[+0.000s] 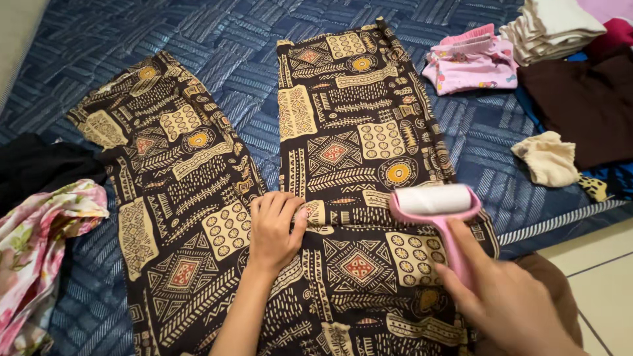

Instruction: The person uses a pink lint roller to roll over a patterned shirt laid flat on a mattress. They repeatedly roll the shirt, flip it over, and continue rolling the other side.

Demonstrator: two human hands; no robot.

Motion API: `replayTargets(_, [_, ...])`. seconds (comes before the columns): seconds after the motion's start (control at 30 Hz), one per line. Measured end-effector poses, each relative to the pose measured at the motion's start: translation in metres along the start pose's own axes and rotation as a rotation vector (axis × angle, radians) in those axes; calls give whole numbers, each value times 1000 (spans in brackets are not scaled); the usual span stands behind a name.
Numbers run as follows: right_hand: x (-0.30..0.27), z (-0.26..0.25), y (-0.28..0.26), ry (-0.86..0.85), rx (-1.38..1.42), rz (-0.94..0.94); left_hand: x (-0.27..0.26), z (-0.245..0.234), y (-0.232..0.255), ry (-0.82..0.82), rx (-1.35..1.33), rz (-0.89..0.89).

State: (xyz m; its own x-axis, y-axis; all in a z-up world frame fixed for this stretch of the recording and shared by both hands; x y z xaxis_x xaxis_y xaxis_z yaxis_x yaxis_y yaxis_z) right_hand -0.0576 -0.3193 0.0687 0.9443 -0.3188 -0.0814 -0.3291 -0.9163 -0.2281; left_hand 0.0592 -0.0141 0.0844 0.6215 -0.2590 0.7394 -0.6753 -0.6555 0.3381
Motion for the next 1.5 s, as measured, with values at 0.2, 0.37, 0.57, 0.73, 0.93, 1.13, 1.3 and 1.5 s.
replayTargets(0.2, [95,-21,-43,89,67,-108,0,-5,-3,58,74,-4])
replayTargets(0.37, [243,-27,-94,306,109,-181,0,-3,-6,44,117,-44])
replayTargets(0.57, [198,-6,-104,301,92,-234,-2,-4,-9,57,120,-60])
replayTargets(0.73, [23,11,-53,91,0,-125,-5,-6,-14,100,62,-57])
replayTargets(0.93, [15,10,-34,-74,-58,-47,-6,-3,-21,108,54,-71])
replayTargets(1.13, [195,-10,-140,196,97,-242,-6,-1,-25,95,95,-110])
replayTargets(1.3, [246,-10,-169,283,205,-262,-2,-3,-24,90,90,-119])
replayTargets(1.5, [71,24,-122,133,158,-274,-6,-6,-23,122,76,-107])
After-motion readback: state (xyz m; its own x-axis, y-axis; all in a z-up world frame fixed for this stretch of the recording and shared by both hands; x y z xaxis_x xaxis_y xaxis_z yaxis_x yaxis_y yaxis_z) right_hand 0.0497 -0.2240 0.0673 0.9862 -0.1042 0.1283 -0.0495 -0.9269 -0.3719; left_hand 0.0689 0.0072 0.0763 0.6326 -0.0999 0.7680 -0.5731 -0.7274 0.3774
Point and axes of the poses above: each hand's wrist, its own x-axis towards the middle knuckle, its own z-axis out of the palm, y = z × x, the point moved 10 cm from there along x, towards the middle knuckle, and after that the axes turned 7 degrees about y, right-handed, at the moved point
